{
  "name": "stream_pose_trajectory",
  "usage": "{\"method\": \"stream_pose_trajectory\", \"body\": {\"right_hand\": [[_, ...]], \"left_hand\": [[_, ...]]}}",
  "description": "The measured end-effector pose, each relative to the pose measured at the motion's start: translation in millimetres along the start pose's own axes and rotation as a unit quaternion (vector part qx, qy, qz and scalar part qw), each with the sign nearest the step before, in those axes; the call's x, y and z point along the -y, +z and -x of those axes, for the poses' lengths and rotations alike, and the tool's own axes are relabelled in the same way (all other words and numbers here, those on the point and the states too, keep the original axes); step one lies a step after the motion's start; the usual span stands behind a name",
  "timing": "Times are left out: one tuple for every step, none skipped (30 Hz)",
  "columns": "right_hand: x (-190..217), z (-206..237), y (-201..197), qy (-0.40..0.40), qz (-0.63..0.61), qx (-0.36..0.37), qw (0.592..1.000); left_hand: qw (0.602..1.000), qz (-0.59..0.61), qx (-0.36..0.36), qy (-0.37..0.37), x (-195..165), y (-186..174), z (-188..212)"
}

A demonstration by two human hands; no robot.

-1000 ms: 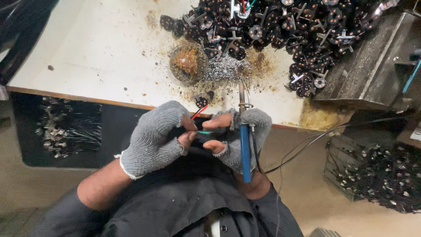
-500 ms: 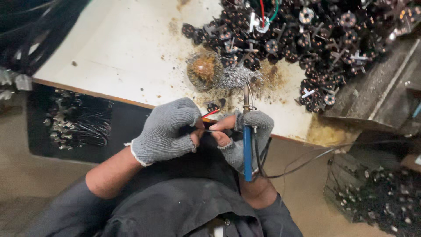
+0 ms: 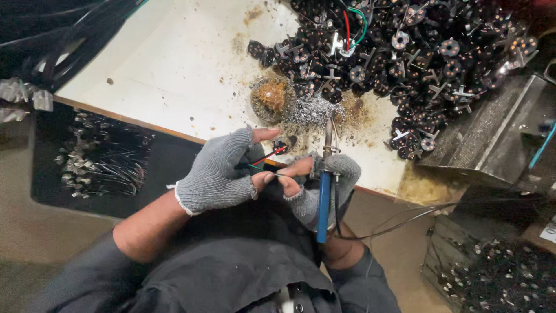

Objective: The person, wearing fingerless gloves, solders red and green wires onto the terminals of black lamp holders at a workbench. They hold a soldering iron in one hand and wire in the other, dip wires in flux, solder each connection, and place finished lamp holders onto a large pile on the bench.

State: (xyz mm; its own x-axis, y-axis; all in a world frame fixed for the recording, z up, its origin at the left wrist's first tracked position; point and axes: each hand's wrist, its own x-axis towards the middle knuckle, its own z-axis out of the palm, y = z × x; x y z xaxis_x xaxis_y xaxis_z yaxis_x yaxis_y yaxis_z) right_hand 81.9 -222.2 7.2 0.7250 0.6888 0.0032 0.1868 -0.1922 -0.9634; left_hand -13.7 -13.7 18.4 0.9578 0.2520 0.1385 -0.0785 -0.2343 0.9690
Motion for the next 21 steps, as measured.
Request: {"method": "stream_pose_trajectory", "body": {"right_hand": [[-2, 0, 5, -0.005, -0.026, -0.018, 0.999], [-5, 1, 10, -0.009, -0.052, -0.036, 0.998], [-8, 2, 14, -0.013, -0.076, -0.055, 0.995], [-10, 3, 16, -0.015, -0.091, -0.064, 0.994], [-13, 5, 19, -0.018, -0.106, -0.075, 0.991], [-16, 6, 19, -0.023, -0.12, -0.085, 0.989], [-18, 7, 20, -0.028, -0.117, -0.084, 0.989], [-20, 7, 19, -0.032, -0.113, -0.082, 0.99], [-22, 8, 19, -0.037, -0.111, -0.078, 0.99], [-22, 8, 18, -0.029, -0.103, -0.074, 0.991], [-22, 8, 18, -0.02, -0.096, -0.068, 0.993], [-22, 8, 17, -0.012, -0.089, -0.063, 0.994], [-21, 8, 17, -0.013, -0.098, -0.07, 0.993], [-20, 8, 17, -0.013, -0.108, -0.077, 0.991], [-19, 9, 17, -0.014, -0.117, -0.084, 0.989], [-18, 9, 16, -0.013, -0.103, -0.079, 0.991], [-17, 10, 15, -0.014, -0.089, -0.075, 0.993], [-16, 10, 15, -0.015, -0.075, -0.072, 0.995], [-16, 10, 15, -0.023, -0.058, -0.075, 0.995], [-17, 11, 16, -0.032, -0.042, -0.078, 0.996], [-17, 11, 16, -0.04, -0.025, -0.081, 0.996]], "left_hand": [[1.0, 0.006, 0.004, 0.002, 0, 0, 0], [0.999, -0.027, 0.019, -0.009, 0, 0, 0], [0.997, -0.058, 0.034, -0.021, 2, 1, -1], [0.994, -0.09, 0.05, -0.031, 3, 2, 0], [0.994, -0.079, 0.049, -0.05, 5, 3, 0], [0.994, -0.069, 0.048, -0.067, 7, 4, 1], [0.994, -0.06, 0.046, -0.084, 9, 4, 3], [0.995, -0.045, 0.046, -0.08, 10, 5, 4], [0.996, -0.03, 0.044, -0.076, 11, 5, 5], [0.996, -0.016, 0.042, -0.073, 12, 5, 6], [0.995, -0.022, 0.047, -0.082, 13, 4, 7], [0.994, -0.028, 0.051, -0.092, 13, 4, 7], [0.993, -0.034, 0.054, -0.102, 14, 4, 7], [0.994, -0.051, 0.052, -0.084, 14, 5, 6], [0.994, -0.069, 0.049, -0.067, 15, 5, 5], [0.994, -0.086, 0.047, -0.049, 15, 6, 4], [0.995, -0.075, 0.045, -0.052, 15, 6, 3], [0.995, -0.064, 0.043, -0.055, 15, 6, 3], [0.996, -0.054, 0.042, -0.058, 15, 6, 3], [0.996, -0.057, 0.04, -0.048, 16, 6, 3], [0.997, -0.06, 0.038, -0.038, 16, 6, 3]]}}
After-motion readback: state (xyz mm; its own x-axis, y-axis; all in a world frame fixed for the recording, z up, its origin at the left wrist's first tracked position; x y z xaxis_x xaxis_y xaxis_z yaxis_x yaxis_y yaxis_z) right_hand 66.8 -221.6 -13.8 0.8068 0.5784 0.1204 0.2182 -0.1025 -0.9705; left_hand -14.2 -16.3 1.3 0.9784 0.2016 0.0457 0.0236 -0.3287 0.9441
